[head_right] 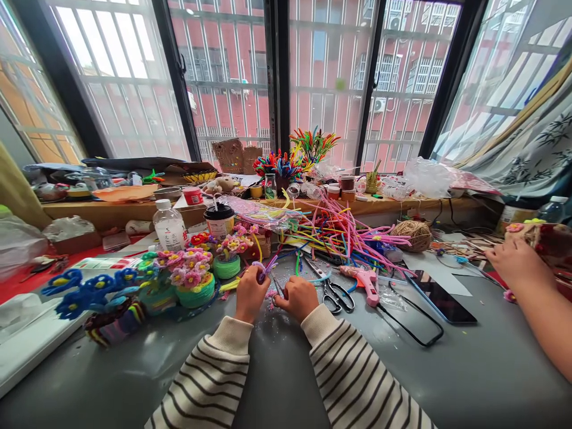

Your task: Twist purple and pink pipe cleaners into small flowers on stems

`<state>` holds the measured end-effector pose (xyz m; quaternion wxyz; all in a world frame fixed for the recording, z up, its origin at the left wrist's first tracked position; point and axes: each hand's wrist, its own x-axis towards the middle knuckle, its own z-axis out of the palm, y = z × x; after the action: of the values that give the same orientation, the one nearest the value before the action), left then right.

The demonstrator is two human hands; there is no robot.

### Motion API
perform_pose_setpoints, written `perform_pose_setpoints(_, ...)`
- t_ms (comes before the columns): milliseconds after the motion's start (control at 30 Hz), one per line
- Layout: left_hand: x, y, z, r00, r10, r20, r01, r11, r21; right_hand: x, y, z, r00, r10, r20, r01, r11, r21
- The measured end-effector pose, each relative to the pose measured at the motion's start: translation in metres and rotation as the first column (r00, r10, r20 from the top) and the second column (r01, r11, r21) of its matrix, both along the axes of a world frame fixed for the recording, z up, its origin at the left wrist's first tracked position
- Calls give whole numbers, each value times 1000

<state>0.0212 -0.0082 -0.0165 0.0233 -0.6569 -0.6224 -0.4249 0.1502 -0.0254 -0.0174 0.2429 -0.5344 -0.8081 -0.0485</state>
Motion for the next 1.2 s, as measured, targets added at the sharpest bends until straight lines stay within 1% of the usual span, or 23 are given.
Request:
perform_pose_setpoints(200,1,-1,2,1000,-9,24,9,1000,-11,1,0,0,999,-21,28,21,999,-25)
perform_pose_setpoints(367,1,-1,1,998,-17,63,18,1000,-3,0,0,-2,999,-45,7,45,996,-76)
perform_pose_setpoints(433,0,0,2,994,-27,110,29,999,-19,0,1,-1,998,-68,-12,66,994,-84)
perform_pose_setpoints(500,0,1,3,976,-44,215,61,996,-72,2,2,0,991,-129,-29,126,987,-103)
perform_pose_setpoints(533,-1,1,3,951,-65,304,104,988,-114,4,4,1,985,-169,-35,164,979,-119)
perform_pose_setpoints(567,-1,2,4,905,-92,416,171,973,-157,6,5,1,977,-210,-40,202,969,-140)
perform_pose_setpoints(600,0,1,5,834,-118,539,257,948,-190,9,7,1,968,-246,-44,236,958,-163)
perform_pose_setpoints(667,0,1,7,641,-141,754,428,881,-199,15,10,1,955,-291,-53,276,941,-194)
perform_pose_setpoints(700,0,0,9,548,-133,826,490,851,-188,17,12,0,952,-299,-62,282,939,-198)
perform_pose_setpoints(733,0,-1,10,475,-116,872,532,828,-179,20,14,-2,952,-298,-71,280,941,-191)
perform_pose_setpoints(767,0,-2,12,424,-94,901,556,812,-177,22,16,-4,953,-292,-81,275,946,-174)
perform_pose_setpoints(800,0,-3,13,390,-72,918,570,802,-180,24,18,-5,954,-284,-93,269,952,-145)
perform_pose_setpoints(900,0,-5,14,345,-21,938,592,780,-200,26,21,-9,953,-271,-136,266,963,-48)
perform_pose_setpoints(967,-1,-5,13,333,-4,943,590,781,-205,26,21,-8,953,-228,-197,234,972,4)
perform_pose_setpoints(1000,-1,-4,12,329,0,944,586,784,-204,25,20,-6,955,-171,-241,184,982,32)
perform_pose_setpoints(1067,-1,-3,10,330,-2,944,585,785,-203,22,17,-2,943,-6,-333,42,994,101)
perform_pose_setpoints(1100,-1,-3,9,331,-10,943,599,775,-202,21,14,1,927,77,-366,-30,991,133)
perform_pose_setpoints(1133,-1,-3,8,333,-23,943,621,757,-202,19,12,3,912,134,-388,-80,985,153)
perform_pose_setpoints(1200,-1,-3,7,339,-52,939,668,716,-202,15,9,5,893,206,-401,-151,975,164)
